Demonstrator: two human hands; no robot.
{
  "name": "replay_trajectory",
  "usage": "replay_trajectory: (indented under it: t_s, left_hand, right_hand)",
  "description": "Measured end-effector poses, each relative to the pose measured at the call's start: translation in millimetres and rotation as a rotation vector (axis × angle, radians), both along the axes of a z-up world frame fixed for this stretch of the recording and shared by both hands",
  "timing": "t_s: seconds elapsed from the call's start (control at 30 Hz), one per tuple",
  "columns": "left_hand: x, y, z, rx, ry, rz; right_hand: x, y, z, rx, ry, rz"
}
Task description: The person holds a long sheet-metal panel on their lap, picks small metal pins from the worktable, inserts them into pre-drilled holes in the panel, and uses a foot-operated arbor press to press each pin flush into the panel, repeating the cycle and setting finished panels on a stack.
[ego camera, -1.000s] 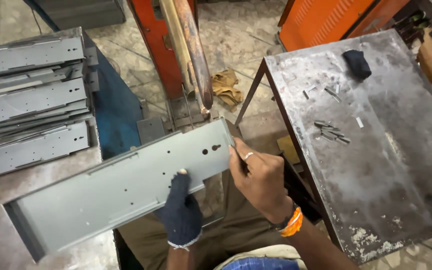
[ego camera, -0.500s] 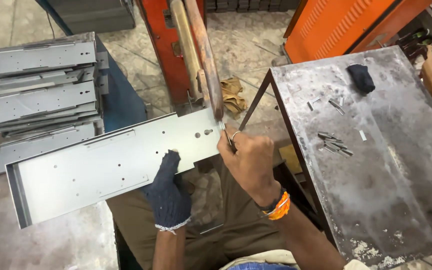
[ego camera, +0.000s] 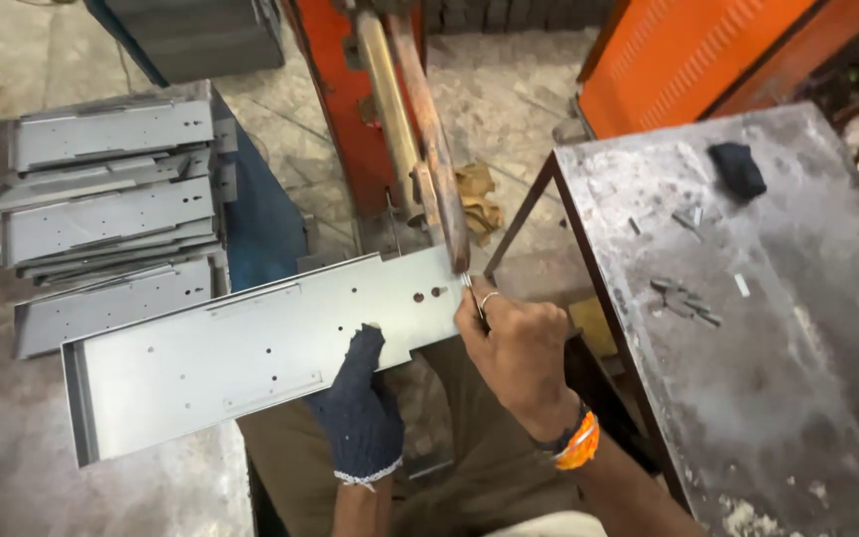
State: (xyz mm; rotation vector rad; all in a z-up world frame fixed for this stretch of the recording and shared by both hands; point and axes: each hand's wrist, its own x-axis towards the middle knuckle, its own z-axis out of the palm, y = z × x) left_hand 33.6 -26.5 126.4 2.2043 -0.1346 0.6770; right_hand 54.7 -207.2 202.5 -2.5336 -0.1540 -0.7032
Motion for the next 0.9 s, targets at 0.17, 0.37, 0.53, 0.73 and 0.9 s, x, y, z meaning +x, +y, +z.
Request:
replay_trajectory:
  t_s: [0.17, 0.37, 0.53, 0.73, 0.9]
  left_hand:
    - [-6.5, -3.0, -2.1, 0.024, 0.013, -0.013]
    - [15.3, -2.9, -0.2, -0.132, -0.039, -0.017]
    - [18.4, 1.4, -0.2, -0.177, -0.037, -0.081]
    - [20.2, 3.6, -4.5, -0.099, -0.048, -0.043]
    - [25.6, 4.6, -12.3, -0.1, -0.069, 0.013]
  right_hand:
    - [-2.6, 1.0, 15.7, -0.032, 0.057, -0.069]
    - [-3.3, -3.0, 26.2, 0.04, 0.115, 0.048]
    - [-1.5, -2.0, 22.7, 0.034, 0.177, 0.048]
    - [-0.3, -2.2, 23.6, 0.022, 0.223, 0.042]
    - [2.4, -5.9, 13.5, 0.03, 0.225, 0.062]
